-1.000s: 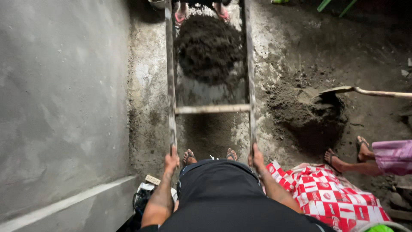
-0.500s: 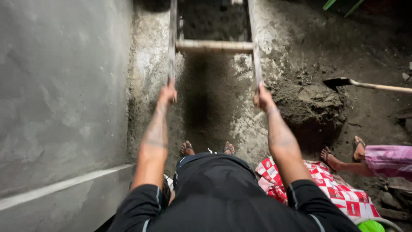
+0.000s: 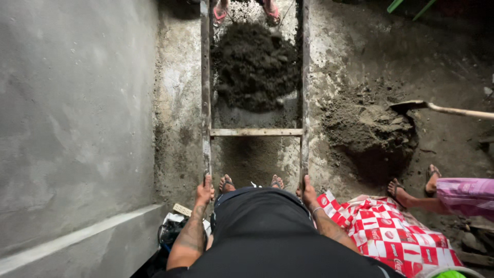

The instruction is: The person holds a rectangular sieve with both hands and shakes it vigorously to separate fine soil from larger debris. Another person uses a shovel to add more soil onto the sieve while the first person continues the sifting process.

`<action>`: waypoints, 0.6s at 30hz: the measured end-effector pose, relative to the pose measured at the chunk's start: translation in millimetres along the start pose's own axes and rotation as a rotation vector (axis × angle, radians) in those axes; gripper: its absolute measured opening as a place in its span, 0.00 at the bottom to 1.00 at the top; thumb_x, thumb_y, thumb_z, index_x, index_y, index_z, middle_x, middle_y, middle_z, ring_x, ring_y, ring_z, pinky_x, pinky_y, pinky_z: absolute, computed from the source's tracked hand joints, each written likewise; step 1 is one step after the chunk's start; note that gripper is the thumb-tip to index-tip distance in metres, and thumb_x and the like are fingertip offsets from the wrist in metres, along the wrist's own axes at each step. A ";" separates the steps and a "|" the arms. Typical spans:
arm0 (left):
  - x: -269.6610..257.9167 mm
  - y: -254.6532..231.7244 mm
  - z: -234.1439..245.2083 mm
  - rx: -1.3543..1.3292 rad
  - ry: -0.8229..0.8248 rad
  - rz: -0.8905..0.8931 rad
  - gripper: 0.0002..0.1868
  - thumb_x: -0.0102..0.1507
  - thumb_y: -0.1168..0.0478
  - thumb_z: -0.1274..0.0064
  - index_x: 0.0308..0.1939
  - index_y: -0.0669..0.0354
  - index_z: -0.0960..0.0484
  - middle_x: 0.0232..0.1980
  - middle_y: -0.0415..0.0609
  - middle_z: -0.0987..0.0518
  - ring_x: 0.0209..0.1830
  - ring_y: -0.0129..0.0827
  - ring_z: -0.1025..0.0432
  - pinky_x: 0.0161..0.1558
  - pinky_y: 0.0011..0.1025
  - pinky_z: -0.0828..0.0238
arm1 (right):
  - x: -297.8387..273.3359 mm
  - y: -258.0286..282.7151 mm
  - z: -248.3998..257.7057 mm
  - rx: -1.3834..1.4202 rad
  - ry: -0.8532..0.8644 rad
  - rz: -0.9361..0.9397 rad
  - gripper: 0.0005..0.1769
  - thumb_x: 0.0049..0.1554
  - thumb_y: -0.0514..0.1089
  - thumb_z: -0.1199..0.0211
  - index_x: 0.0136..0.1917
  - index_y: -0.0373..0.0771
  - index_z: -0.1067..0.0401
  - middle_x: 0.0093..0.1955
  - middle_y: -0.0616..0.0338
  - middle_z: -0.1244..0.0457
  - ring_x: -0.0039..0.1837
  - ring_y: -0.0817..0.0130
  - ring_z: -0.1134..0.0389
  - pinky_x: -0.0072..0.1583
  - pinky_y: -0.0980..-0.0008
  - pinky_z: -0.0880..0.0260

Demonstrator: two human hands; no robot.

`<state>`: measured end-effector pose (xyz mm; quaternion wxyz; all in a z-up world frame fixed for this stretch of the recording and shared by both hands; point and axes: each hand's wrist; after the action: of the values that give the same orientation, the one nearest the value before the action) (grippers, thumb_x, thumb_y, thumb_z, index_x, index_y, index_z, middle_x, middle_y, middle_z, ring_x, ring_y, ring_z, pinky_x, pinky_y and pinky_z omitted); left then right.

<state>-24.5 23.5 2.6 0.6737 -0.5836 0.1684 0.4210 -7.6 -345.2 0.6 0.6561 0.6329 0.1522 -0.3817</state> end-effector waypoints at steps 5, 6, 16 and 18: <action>26.0 -57.2 -13.7 0.090 0.003 -0.124 0.49 0.65 0.21 0.62 0.12 0.61 0.25 0.15 0.57 0.25 0.18 0.45 0.26 0.28 0.41 0.30 | 35.9 58.0 -16.3 -0.083 0.112 -0.002 0.48 0.63 0.84 0.58 0.35 0.36 0.31 0.23 0.48 0.40 0.23 0.56 0.37 0.26 0.58 0.37; 33.7 -77.2 -17.8 0.156 0.011 -0.198 0.51 0.67 0.21 0.65 0.10 0.61 0.25 0.15 0.57 0.25 0.21 0.46 0.24 0.33 0.42 0.30 | 46.0 75.5 -20.5 -0.137 0.142 0.029 0.49 0.62 0.86 0.56 0.38 0.38 0.28 0.26 0.47 0.38 0.25 0.56 0.34 0.27 0.57 0.38; 38.8 -228.2 -15.4 0.183 0.025 -0.256 0.53 0.64 0.15 0.75 0.09 0.54 0.25 0.10 0.48 0.28 0.12 0.42 0.28 0.23 0.43 0.31 | 74.7 217.7 -48.9 0.069 0.057 0.029 0.41 0.58 0.84 0.51 0.50 0.42 0.35 0.29 0.53 0.41 0.25 0.70 0.39 0.24 0.76 0.42; 35.5 -176.6 -14.5 0.231 0.042 -0.366 0.52 0.71 0.24 0.74 0.06 0.58 0.25 0.12 0.54 0.27 0.17 0.47 0.27 0.31 0.42 0.30 | 65.5 172.1 -42.6 -0.140 0.029 0.118 0.54 0.59 0.89 0.55 0.49 0.33 0.27 0.27 0.39 0.36 0.31 0.49 0.30 0.34 0.52 0.29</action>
<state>135.1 29.5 87.1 0.7977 -0.5319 0.1206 0.2573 167.3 -341.0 72.2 0.7178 0.5988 0.1508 -0.3216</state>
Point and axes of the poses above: each hand's wrist, its own x-axis towards the middle knuckle, its own z-axis out of the back of the hand, y = z × x
